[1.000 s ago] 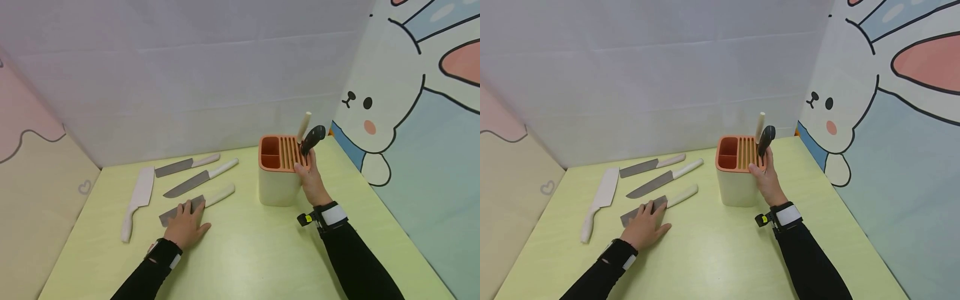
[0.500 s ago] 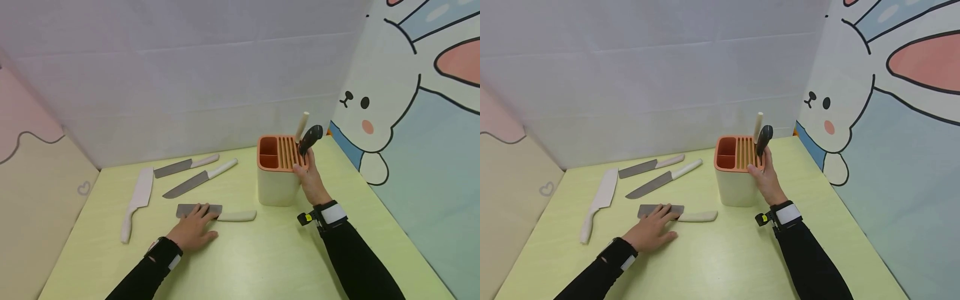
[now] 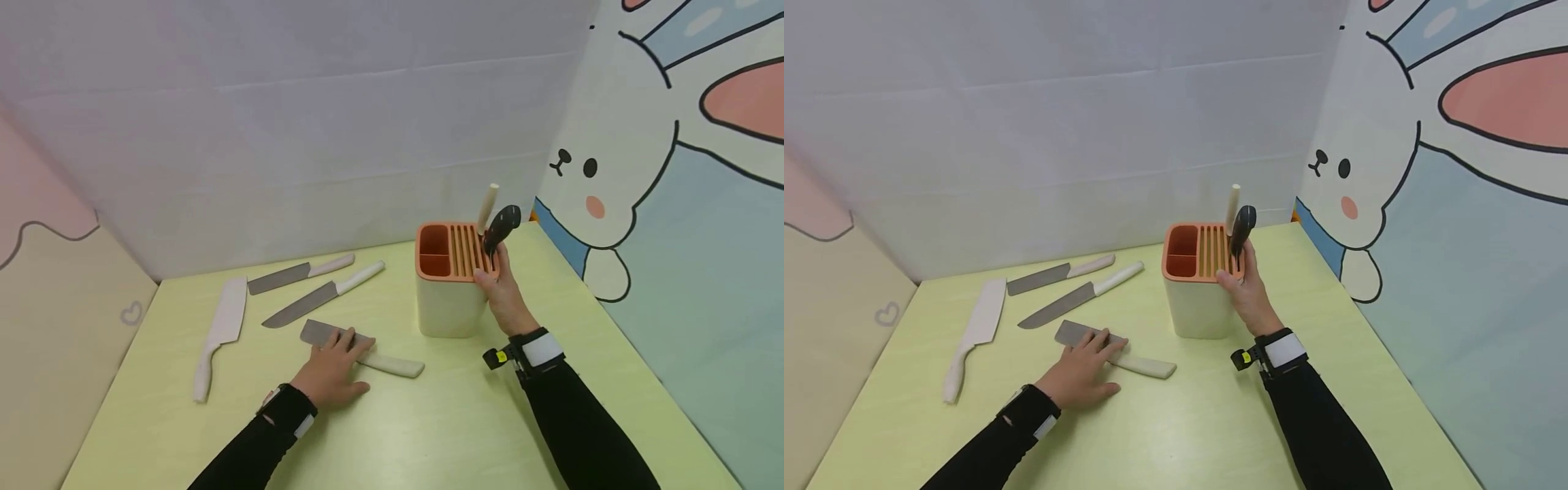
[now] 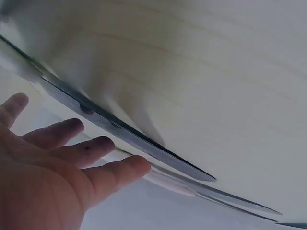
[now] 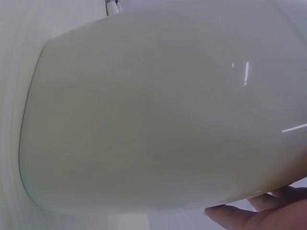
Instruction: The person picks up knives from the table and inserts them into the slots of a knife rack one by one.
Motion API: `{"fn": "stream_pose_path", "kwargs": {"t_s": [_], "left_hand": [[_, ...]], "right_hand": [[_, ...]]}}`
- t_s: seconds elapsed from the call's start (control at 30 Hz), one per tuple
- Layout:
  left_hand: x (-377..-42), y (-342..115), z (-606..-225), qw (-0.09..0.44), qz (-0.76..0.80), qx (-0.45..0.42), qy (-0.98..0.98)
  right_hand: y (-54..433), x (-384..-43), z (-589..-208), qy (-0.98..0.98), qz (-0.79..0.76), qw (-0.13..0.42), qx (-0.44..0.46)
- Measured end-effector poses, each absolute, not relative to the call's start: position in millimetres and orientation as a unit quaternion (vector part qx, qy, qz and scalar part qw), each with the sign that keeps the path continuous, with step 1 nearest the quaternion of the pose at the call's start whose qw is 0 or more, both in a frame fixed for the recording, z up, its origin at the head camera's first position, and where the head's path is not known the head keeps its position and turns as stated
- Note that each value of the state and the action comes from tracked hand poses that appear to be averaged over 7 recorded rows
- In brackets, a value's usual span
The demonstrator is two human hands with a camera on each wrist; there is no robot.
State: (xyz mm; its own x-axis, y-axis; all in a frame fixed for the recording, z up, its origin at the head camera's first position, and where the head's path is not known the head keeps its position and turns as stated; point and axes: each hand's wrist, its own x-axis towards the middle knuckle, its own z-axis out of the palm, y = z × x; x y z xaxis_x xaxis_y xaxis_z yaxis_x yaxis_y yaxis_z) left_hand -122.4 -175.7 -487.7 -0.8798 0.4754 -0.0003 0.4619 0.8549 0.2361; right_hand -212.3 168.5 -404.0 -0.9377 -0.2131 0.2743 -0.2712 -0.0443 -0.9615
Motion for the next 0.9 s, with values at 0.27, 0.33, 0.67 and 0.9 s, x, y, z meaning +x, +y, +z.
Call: {"fn": "stream_pose_path", "kwargs": {"t_s": [0.27, 0.33, 0.67, 0.9], "left_hand": [[-113, -145, -492, -0.042, 0.089, 0.271, 0.958], [-112, -142, -496, -0.063, 0.080, 0.270, 0.958], [-110, -136, -491, -0.090, 0.098, 0.264, 0.955], [-106, -139, -488, -0.075, 0.094, 0.263, 0.957]], "right_hand": [[167, -214, -404, -0.689, 0.702, 0.018, 0.176], [167, -214, -405, -0.688, 0.704, 0.018, 0.177], [168, -212, -406, -0.684, 0.708, 0.015, 0.176], [168, -213, -406, -0.683, 0.708, 0.021, 0.180]]}}
